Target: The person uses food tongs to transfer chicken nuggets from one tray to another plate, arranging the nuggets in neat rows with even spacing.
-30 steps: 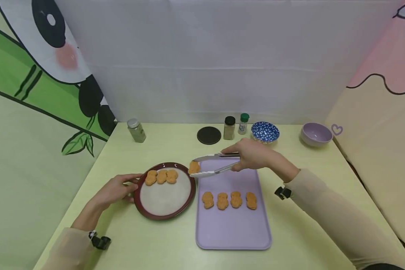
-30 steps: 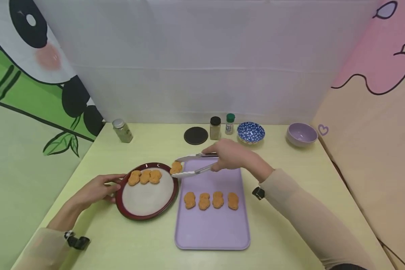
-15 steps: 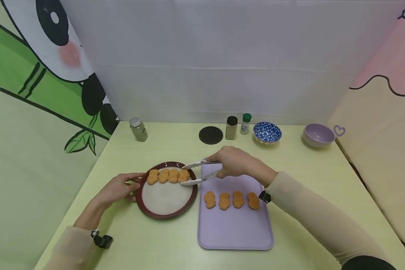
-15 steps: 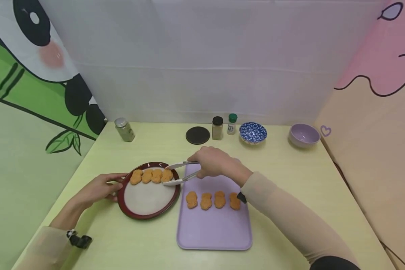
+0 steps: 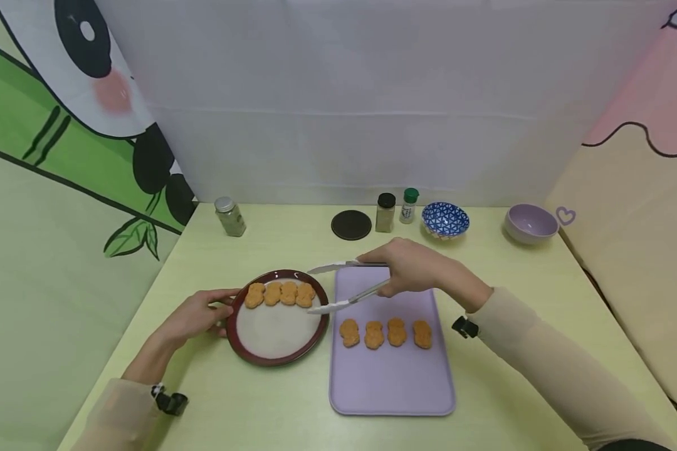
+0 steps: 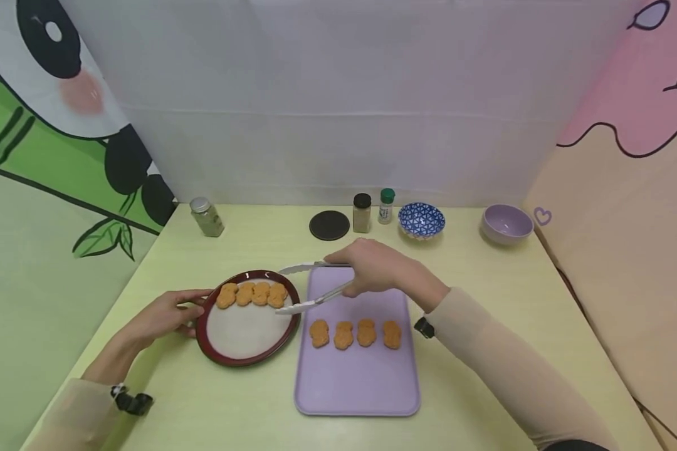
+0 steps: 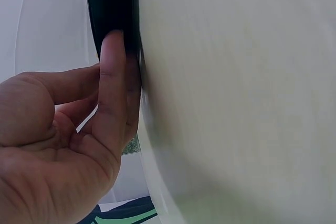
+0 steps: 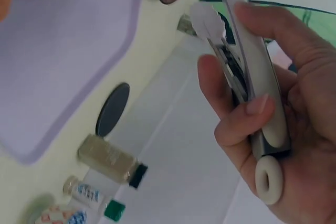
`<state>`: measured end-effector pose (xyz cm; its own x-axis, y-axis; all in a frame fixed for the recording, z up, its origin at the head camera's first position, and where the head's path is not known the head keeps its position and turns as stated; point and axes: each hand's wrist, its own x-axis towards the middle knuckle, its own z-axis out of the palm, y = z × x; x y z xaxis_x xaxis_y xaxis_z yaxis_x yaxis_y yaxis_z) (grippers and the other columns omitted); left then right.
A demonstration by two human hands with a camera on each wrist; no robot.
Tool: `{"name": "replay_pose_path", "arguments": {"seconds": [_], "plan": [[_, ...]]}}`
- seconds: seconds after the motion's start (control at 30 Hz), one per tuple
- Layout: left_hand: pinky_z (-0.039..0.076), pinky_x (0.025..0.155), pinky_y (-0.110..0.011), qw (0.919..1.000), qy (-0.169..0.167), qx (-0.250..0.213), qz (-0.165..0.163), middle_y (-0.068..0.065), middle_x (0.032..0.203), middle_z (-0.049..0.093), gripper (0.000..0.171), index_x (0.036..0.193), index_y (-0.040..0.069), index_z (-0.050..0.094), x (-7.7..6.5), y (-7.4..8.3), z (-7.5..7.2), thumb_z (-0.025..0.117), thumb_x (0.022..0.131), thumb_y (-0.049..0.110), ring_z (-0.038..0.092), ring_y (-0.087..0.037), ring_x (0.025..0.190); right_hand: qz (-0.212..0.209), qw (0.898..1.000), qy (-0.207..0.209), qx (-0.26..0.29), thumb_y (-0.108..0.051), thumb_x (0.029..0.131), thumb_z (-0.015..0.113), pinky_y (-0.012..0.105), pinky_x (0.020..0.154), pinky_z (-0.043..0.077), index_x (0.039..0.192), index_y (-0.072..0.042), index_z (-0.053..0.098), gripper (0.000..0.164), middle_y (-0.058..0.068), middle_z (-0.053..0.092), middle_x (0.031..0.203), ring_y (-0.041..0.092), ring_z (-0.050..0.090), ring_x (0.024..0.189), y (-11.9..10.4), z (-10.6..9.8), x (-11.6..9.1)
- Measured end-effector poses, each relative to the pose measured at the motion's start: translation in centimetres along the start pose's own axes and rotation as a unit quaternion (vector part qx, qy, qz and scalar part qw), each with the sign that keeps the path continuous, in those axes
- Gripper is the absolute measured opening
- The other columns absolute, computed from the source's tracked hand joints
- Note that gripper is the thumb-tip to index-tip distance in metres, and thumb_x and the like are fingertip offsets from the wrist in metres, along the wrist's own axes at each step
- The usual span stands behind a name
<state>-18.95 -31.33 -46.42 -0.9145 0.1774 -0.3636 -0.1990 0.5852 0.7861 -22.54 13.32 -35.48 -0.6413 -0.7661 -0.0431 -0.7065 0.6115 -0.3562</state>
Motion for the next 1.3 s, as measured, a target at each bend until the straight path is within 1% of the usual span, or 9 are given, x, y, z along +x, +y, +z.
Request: {"name": "replay_pose_path", "arguments": {"seconds": [0.1, 0.17, 0.27, 0.53, 0.83, 0.93, 1.07, 1.23, 1.3], "plan": [[0.056, 0.062, -0.036, 1.0000, 0.001, 0.000, 0.008, -0.023, 0.124, 0.051, 0.045, 0.140, 0.010, 0.046, 0.0, 0.1, -0.2, 0.053, 0.095, 0.009, 0.063, -0.025, 0.074, -0.001, 1.000, -0.024, 0.018, -0.026, 0.072, 0.080, 0.024, 0.056, 0.048, 0.132, -0.017, 0.057, 0.064, -0.011, 0.065, 0.096, 0.005, 0.052, 0.059, 0.3, -0.9, -2.4], [0.056, 0.062, -0.036, 0.9999, 0.001, 0.001, 0.013, -0.023, 0.125, 0.050, 0.045, 0.140, 0.009, 0.046, 0.0, 0.1, -0.4, 0.053, 0.096, 0.009, 0.063, -0.026, 0.073, -0.001, 0.999, -0.044, 0.023, -0.024, 0.072, 0.080, 0.024, 0.055, 0.048, 0.131, -0.016, 0.058, 0.064, -0.012, 0.064, 0.090, 0.004, 0.052, 0.057, 0.5, -1.0, -3.7], [0.056, 0.062, -0.037, 0.9999, -0.001, -0.002, 0.014, -0.024, 0.126, 0.049, 0.046, 0.141, 0.008, 0.045, -0.1, 0.1, -0.6, 0.052, 0.096, 0.008, 0.063, -0.026, 0.074, -0.005, 0.997, -0.071, 0.024, -0.021, 0.072, 0.079, 0.023, 0.056, 0.048, 0.130, -0.015, 0.059, 0.062, -0.012, 0.064, 0.094, 0.002, 0.053, 0.058, 0.8, -0.3, -4.7], [0.056, 0.063, -0.037, 1.0000, 0.000, -0.008, 0.006, -0.023, 0.125, 0.050, 0.046, 0.141, 0.008, 0.044, -0.3, -0.3, -0.4, 0.053, 0.096, 0.008, 0.063, -0.025, 0.077, -0.015, 0.997, -0.078, 0.010, -0.020, 0.071, 0.079, 0.023, 0.058, 0.046, 0.126, -0.012, 0.062, 0.058, -0.007, 0.066, 0.109, 0.002, 0.045, 0.058, 2.0, 1.4, -5.1], [0.056, 0.063, -0.037, 0.9999, 0.004, -0.009, 0.004, -0.024, 0.131, 0.047, 0.046, 0.141, 0.008, 0.045, -0.4, -0.3, -0.3, 0.053, 0.095, 0.008, 0.062, -0.025, 0.080, -0.033, 0.997, -0.063, 0.023, -0.021, 0.072, 0.077, 0.022, 0.054, 0.045, 0.125, -0.013, 0.063, 0.056, -0.012, 0.066, 0.096, 0.000, 0.045, 0.054, 1.9, 1.5, -4.9], [0.056, 0.063, -0.037, 1.0000, 0.002, -0.009, 0.001, -0.023, 0.130, 0.047, 0.046, 0.141, 0.009, 0.045, -0.4, -0.3, -0.4, 0.053, 0.095, 0.008, 0.062, -0.025, 0.080, -0.047, 0.998, -0.042, 0.032, -0.022, 0.073, 0.076, 0.021, 0.052, 0.045, 0.126, -0.013, 0.062, 0.055, -0.013, 0.065, 0.089, -0.001, 0.047, 0.052, 0.7, 1.1, -4.1], [0.056, 0.063, -0.037, 1.0000, 0.002, -0.008, 0.000, -0.023, 0.125, 0.050, 0.045, 0.140, 0.010, 0.046, -0.3, -0.4, -0.4, 0.053, 0.095, 0.009, 0.063, -0.026, 0.077, -0.059, 0.998, -0.011, 0.025, -0.025, 0.074, 0.077, 0.023, 0.050, 0.045, 0.126, -0.014, 0.062, 0.055, -0.011, 0.064, 0.079, 0.003, 0.046, 0.052, -1.8, 0.9, -1.6], [0.055, 0.062, -0.036, 1.0000, 0.003, -0.004, 0.002, -0.022, 0.121, 0.052, 0.045, 0.140, 0.010, 0.047, 0.0, -0.3, -0.2, 0.054, 0.095, 0.009, 0.063, -0.025, 0.072, -0.053, 0.999, 0.004, -0.001, -0.029, 0.074, 0.077, 0.023, 0.057, 0.043, 0.128, -0.020, 0.061, 0.056, -0.009, 0.067, 0.096, 0.006, 0.044, 0.059, -4.9, 2.0, 2.8], [0.056, 0.062, -0.036, 1.0000, 0.001, -0.002, 0.008, -0.022, 0.121, 0.052, 0.045, 0.140, 0.009, 0.047, 0.1, -0.3, 0.0, 0.054, 0.095, 0.009, 0.063, -0.025, 0.072, -0.048, 0.999, -0.002, 0.007, -0.027, 0.075, 0.076, 0.022, 0.055, 0.040, 0.129, -0.020, 0.060, 0.057, -0.008, 0.066, 0.090, 0.005, 0.040, 0.055, -5.7, 2.9, 4.5]]}}
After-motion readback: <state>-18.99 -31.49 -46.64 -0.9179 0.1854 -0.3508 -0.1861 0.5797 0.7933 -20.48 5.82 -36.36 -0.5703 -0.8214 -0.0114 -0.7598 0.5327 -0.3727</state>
